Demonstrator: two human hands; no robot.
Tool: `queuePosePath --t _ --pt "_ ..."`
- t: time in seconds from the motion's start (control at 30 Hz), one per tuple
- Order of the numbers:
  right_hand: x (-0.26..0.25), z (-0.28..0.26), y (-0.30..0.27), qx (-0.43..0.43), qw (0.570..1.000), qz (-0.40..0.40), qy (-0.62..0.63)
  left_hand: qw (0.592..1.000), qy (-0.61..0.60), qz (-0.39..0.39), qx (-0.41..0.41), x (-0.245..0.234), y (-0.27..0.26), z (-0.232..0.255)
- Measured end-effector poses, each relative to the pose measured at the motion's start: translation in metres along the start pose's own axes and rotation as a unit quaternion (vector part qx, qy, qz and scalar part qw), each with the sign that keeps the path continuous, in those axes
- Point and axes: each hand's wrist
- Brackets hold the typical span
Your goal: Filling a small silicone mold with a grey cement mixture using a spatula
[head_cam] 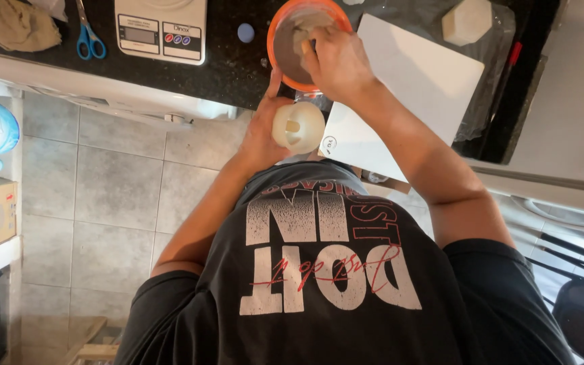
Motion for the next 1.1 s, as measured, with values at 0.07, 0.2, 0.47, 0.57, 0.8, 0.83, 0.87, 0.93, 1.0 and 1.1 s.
queuePosePath --t 0.07,0.2,0.47,0.57,0.8,0.83,0.87,0.93,1.0,1.1 --pt "0.01 -0.002 0.002 0.042 0.998 0.029 0.044 1.0 0.013 0.009 0.003 0.006 -0.005 -0.005" --pt "-0.01 -0.022 0.023 0.281 0.916 0.098 0.269 0.997 0.062 0.012 -0.038 0.008 -0.003 -0.004" --pt "-0.036 0.004 0.0 0.054 0.96 0.15 0.229 0.997 0.076 0.015 -0.013 0.001 -0.006 -0.006" --pt "-0.031 -0.002 0.004 -0.049 0.966 0.084 0.239 0.997 0.081 0.009 -0.004 -0.001 -0.003 -0.01" --pt "-0.066 0.005 -0.004 -0.056 0.942 -0.008 0.331 0.997 0.073 0.003 -0.017 -0.001 -0.007 -0.006" --pt "-0.071 0.011 -0.002 -0.059 0.941 -0.01 0.332 0.997 0.073 0.007 -0.018 -0.001 -0.007 -0.007" --pt "-0.076 0.017 0.001 -0.066 0.956 0.02 0.284 0.998 0.068 0.014 0.001 -0.001 -0.007 -0.007" --pt "-0.067 0.023 0.011 -0.073 0.968 0.051 0.236 0.998 0.065 0.02 0.019 -0.001 -0.008 -0.009" --pt "-0.04 0.026 0.023 -0.101 0.967 0.052 0.23 0.995 0.094 0.027 0.026 0.001 -0.005 -0.011" --pt "-0.04 -0.014 0.02 -0.188 0.954 -0.038 0.232 0.991 0.119 0.04 0.038 0.001 -0.008 -0.021"
Point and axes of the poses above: each hand's wrist, its own y-axis towards the middle knuckle, its own x-axis out of the palm, z = x × y, and after that the axes turned 9 degrees about -x, right-handed
